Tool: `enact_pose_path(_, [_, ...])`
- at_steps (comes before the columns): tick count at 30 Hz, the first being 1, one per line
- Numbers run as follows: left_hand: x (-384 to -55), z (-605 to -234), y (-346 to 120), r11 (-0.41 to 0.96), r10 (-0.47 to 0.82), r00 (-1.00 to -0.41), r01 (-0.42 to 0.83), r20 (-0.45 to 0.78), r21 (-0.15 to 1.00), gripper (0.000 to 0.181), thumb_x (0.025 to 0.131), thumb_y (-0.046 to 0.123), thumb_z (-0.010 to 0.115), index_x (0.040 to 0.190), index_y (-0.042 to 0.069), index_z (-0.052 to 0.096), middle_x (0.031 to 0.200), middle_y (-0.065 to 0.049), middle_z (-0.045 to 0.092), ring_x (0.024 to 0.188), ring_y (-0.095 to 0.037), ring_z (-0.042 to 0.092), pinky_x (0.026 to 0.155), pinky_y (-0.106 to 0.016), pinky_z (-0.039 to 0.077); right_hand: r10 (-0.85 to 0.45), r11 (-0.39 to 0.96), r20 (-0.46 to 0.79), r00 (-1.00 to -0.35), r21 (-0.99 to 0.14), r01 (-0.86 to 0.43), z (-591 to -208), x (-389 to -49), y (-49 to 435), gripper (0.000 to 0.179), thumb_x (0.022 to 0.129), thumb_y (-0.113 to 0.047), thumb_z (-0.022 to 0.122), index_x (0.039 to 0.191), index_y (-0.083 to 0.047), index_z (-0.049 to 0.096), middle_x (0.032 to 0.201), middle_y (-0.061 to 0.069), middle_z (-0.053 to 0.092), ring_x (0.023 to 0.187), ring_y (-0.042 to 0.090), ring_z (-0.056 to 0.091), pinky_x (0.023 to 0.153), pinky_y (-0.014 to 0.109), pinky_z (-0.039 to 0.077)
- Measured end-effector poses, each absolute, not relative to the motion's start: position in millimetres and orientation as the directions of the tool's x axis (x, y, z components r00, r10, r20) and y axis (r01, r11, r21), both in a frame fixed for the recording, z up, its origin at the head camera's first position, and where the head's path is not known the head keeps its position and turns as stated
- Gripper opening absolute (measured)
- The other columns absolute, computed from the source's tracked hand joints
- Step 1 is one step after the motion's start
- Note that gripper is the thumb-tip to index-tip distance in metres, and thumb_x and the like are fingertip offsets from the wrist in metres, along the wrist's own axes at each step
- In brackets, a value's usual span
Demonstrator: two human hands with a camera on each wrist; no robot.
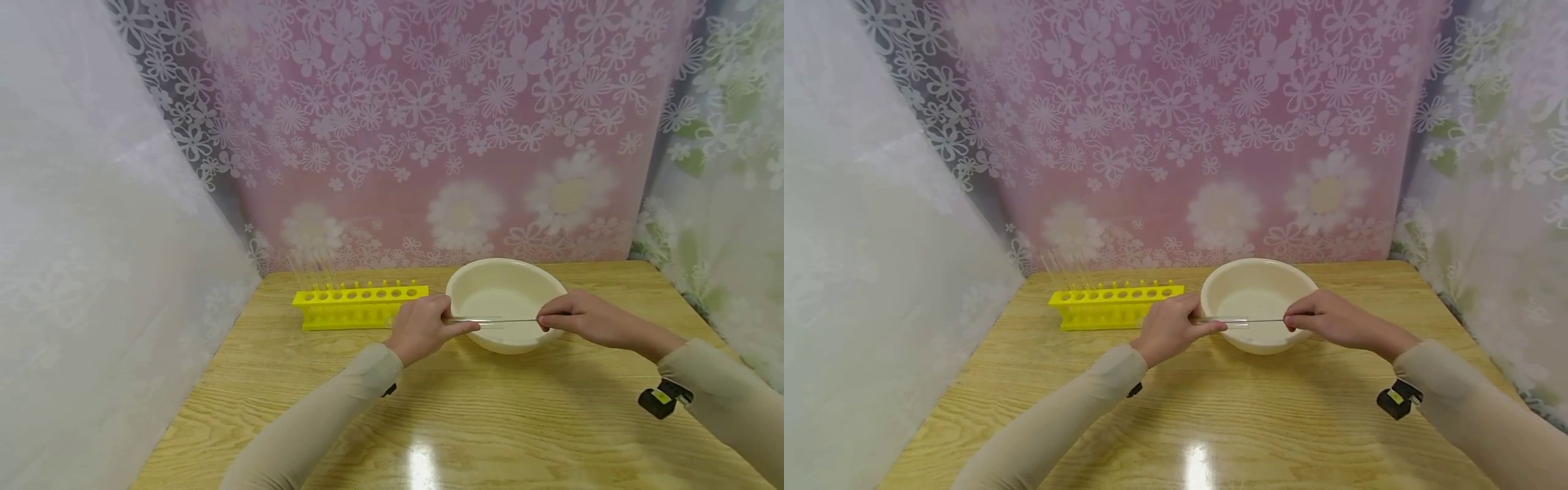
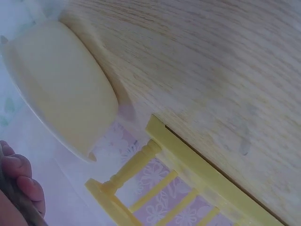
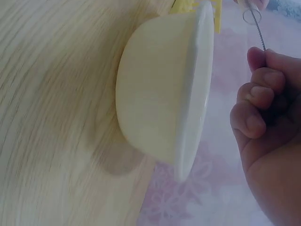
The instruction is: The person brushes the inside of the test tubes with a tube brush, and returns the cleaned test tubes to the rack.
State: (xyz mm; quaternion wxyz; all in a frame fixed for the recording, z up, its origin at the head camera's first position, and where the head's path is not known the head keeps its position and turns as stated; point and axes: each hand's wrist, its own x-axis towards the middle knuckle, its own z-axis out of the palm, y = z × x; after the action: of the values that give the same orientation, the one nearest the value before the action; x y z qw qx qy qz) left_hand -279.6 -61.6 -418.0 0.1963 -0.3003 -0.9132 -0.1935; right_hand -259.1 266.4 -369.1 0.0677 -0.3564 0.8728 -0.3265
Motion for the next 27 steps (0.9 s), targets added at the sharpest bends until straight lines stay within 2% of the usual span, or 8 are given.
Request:
enact_pose_path(3, [-282.1, -420.1, -68.2, 0.755, 0.433, -0.769, 0.594, 0.470, 0.277, 0.052, 0.083, 0.072, 0.064, 0.071, 0.024, 0.048, 0.062, 0.011, 0.047, 0.047, -0.005, 0.039, 0.042, -0.021, 0.030, -0.632, 0.568, 0.116, -0.766, -0.604, -0.560, -369.3, -259.4, 281.6, 0.022, 0.106, -0.016, 0.053, 0.104, -0.013, 0.075, 0.099, 0.002, 0.071, 0.082, 0.004, 0.060, 0.067, 0.028, 0.048])
enact_pose_path(6, [-284.2, -421.6, -75.4, 0.773, 0.394, -0.795, 0.558, 0.461, 0.302, 0.054, 0.081, 0.069, 0.069, 0.069, 0.022, 0.046, 0.060, 0.008, 0.045, 0.047, -0.007, 0.037, 0.042, -0.023, 0.026, -0.594, 0.601, 0.129, -0.794, -0.585, -0.544, -370.7, -259.5, 298.7, 0.021, 0.104, -0.013, 0.055, 0.110, -0.011, 0.075, 0.106, 0.005, 0.072, 0.090, 0.001, 0.063, 0.070, 0.027, 0.051])
enact_pose_path(10, [-285.5, -422.7, -79.7, 0.778, 0.405, -0.797, 0.558, 0.447, 0.289, 0.053, 0.082, 0.068, 0.069, 0.070, 0.022, 0.046, 0.060, 0.007, 0.044, 0.047, -0.008, 0.036, 0.043, -0.023, 0.027, -0.572, 0.630, 0.122, -0.811, -0.568, -0.530, -371.8, -261.0, 314.6, 0.022, 0.104, -0.014, 0.055, 0.113, -0.010, 0.075, 0.109, 0.006, 0.073, 0.088, 0.001, 0.062, 0.066, 0.028, 0.050])
enact_pose_path(16, [-286.1, -422.3, -81.7, 0.794, 0.384, -0.805, 0.538, 0.452, 0.283, 0.054, 0.082, 0.070, 0.068, 0.071, 0.021, 0.047, 0.061, 0.007, 0.046, 0.048, -0.008, 0.036, 0.043, -0.023, 0.026, -0.557, 0.647, 0.110, -0.823, -0.564, -0.513, -369.6, -262.4, 328.6, 0.022, 0.105, -0.014, 0.053, 0.114, -0.011, 0.073, 0.104, -0.005, 0.071, 0.079, 0.003, 0.059, 0.061, 0.028, 0.047])
enact_pose_path(19, [-286.6, -421.8, -82.2, 0.802, 0.376, -0.813, 0.526, 0.444, 0.284, 0.055, 0.082, 0.072, 0.067, 0.071, 0.021, 0.048, 0.062, 0.007, 0.047, 0.048, -0.008, 0.037, 0.042, -0.023, 0.026, -0.542, 0.669, 0.107, -0.834, -0.545, -0.505, -367.8, -263.5, 333.8, 0.021, 0.105, -0.014, 0.054, 0.113, -0.012, 0.073, 0.108, 0.000, 0.071, 0.083, -0.001, 0.059, 0.063, 0.027, 0.049])
enact_pose_path(23, [-288.0, -422.3, -82.3, 0.804, 0.374, -0.823, 0.517, 0.427, 0.293, 0.055, 0.082, 0.071, 0.068, 0.071, 0.021, 0.048, 0.063, 0.006, 0.047, 0.047, -0.009, 0.037, 0.042, -0.023, 0.026, -0.511, 0.713, 0.096, -0.854, -0.508, -0.484, -366.1, -265.3, 339.9, 0.022, 0.105, -0.016, 0.055, 0.116, -0.012, 0.073, 0.118, 0.010, 0.071, 0.098, -0.007, 0.059, 0.069, 0.028, 0.053])
enact_pose_path(27, [-289.7, -423.6, -83.2, 0.809, 0.369, -0.825, 0.512, 0.429, 0.289, 0.054, 0.082, 0.072, 0.067, 0.072, 0.022, 0.049, 0.064, 0.008, 0.048, 0.047, -0.008, 0.038, 0.042, -0.023, 0.028, -0.496, 0.728, 0.124, -0.860, -0.481, -0.489, -365.5, -266.6, 343.6, 0.020, 0.103, -0.014, 0.057, 0.114, -0.012, 0.074, 0.117, 0.012, 0.072, 0.100, -0.010, 0.057, 0.069, 0.027, 0.053])
